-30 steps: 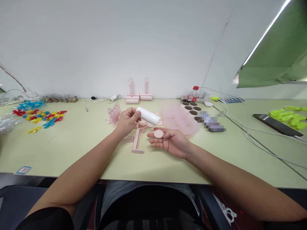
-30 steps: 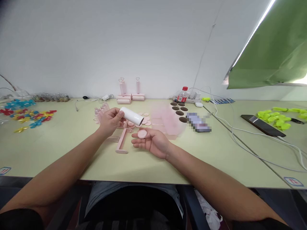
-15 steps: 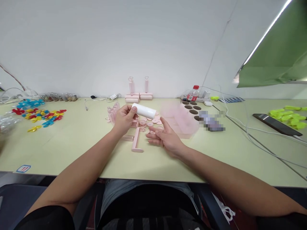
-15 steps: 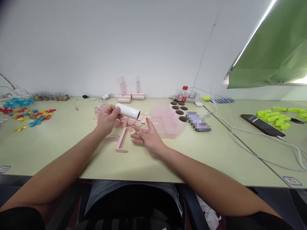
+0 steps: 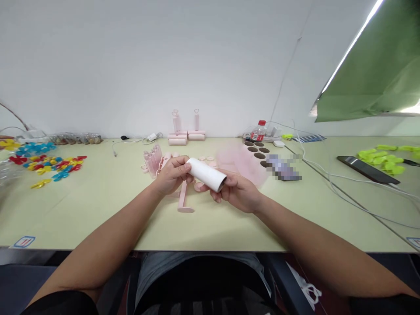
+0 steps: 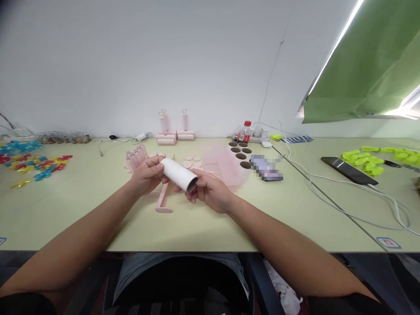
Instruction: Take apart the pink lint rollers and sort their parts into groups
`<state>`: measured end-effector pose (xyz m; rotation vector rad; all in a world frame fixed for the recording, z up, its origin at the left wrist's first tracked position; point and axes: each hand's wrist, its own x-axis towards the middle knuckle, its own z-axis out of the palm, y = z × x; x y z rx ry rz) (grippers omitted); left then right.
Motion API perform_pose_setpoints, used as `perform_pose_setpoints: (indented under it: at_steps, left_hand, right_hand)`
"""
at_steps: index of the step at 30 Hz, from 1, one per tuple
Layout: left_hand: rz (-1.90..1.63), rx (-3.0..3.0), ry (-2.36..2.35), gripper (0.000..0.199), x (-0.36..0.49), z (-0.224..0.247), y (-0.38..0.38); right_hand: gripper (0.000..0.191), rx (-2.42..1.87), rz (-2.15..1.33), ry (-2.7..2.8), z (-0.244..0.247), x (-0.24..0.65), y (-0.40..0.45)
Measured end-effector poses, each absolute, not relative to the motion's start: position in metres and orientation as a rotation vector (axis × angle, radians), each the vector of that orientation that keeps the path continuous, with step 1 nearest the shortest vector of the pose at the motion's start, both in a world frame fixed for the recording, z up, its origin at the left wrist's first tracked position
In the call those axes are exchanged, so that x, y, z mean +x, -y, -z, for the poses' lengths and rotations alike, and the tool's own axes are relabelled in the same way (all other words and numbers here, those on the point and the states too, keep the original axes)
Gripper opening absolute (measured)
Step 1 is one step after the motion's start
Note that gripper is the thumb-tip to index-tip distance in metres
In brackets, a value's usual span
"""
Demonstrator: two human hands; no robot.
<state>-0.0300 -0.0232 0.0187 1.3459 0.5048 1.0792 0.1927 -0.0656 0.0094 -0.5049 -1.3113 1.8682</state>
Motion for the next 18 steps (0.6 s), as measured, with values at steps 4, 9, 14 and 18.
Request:
perform_pose_setpoints:
  at_steps: [4, 9, 14, 18]
  left_hand:
    - [-1.074, 1.384, -0.467, 0.036, -0.032, -0.018, 0.026]
    - [-0.943, 1.655, -0.381, 0.024, -0.018, -0.017, 0.035]
    - [-1.089, 1.670, -0.546, 0.027, -0.020, -0.017, 0.033]
    - [-1.197, 1.665, -0.706, 0.022, -0.031, -0.017, 0.025]
  right_hand:
    - [0.058, -0.501, -1.982, 1.347, -0.009, 0.192, 0.068]
    - [0.072, -0.729, -1.551, 1.547, -0.004, 0.181, 0.076]
    - [0.069, -0.849, -1.098, 1.595, -0.032, 0.200, 0.092]
    - [0.048, -0.873, -0.545, 1.452, -0.071, 0.248, 0.094]
